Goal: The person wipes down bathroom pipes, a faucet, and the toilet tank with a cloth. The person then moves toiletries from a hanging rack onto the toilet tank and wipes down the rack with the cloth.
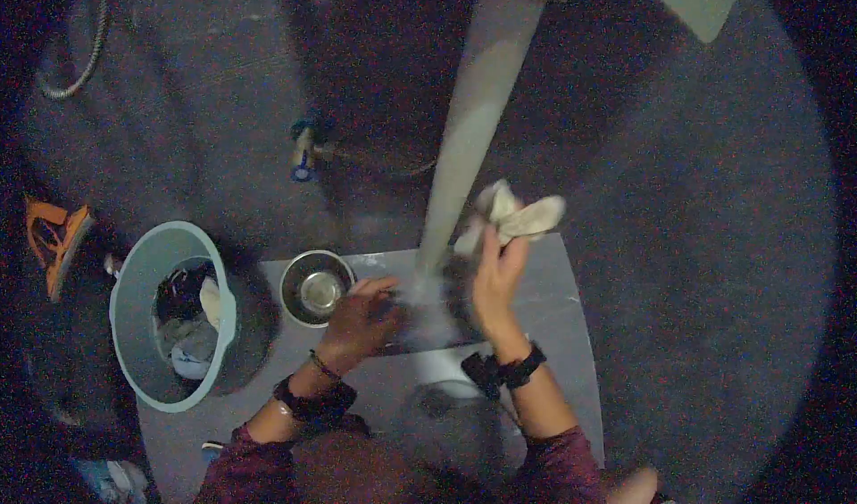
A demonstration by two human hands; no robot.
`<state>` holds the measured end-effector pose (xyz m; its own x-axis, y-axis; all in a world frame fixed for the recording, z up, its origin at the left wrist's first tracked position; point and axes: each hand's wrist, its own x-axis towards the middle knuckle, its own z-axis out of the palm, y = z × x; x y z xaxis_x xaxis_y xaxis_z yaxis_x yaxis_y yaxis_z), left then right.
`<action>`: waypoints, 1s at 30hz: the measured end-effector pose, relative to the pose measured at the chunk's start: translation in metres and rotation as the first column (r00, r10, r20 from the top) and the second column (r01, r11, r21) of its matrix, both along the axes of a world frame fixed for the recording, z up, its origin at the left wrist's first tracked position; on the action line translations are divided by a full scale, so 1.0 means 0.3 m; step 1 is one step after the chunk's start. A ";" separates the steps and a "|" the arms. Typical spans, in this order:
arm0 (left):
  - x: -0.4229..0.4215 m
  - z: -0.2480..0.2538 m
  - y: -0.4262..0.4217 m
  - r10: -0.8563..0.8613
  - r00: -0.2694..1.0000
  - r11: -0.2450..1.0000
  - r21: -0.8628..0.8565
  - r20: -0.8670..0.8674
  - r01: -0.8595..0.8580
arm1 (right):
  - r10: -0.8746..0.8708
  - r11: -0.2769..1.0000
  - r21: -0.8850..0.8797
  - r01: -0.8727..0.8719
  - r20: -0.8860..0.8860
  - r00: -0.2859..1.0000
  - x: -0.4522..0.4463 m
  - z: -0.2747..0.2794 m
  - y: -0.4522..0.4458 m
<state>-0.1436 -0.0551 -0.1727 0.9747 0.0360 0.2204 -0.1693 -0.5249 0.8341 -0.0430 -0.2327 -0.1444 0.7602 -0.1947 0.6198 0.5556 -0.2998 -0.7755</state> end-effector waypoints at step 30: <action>-0.045 -0.118 0.069 0.117 0.992 0.861 -0.492 -0.057 -0.129 | 0.454 0.524 -0.587 0.617 0.806 0.381 0.385 0.519 0.030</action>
<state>-0.1572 -0.0344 -0.2082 0.9600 0.2537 0.1182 -0.1067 -0.0587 0.9926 0.0725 -0.2237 0.0113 -0.2575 0.6894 0.6770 0.5608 -0.4639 0.6858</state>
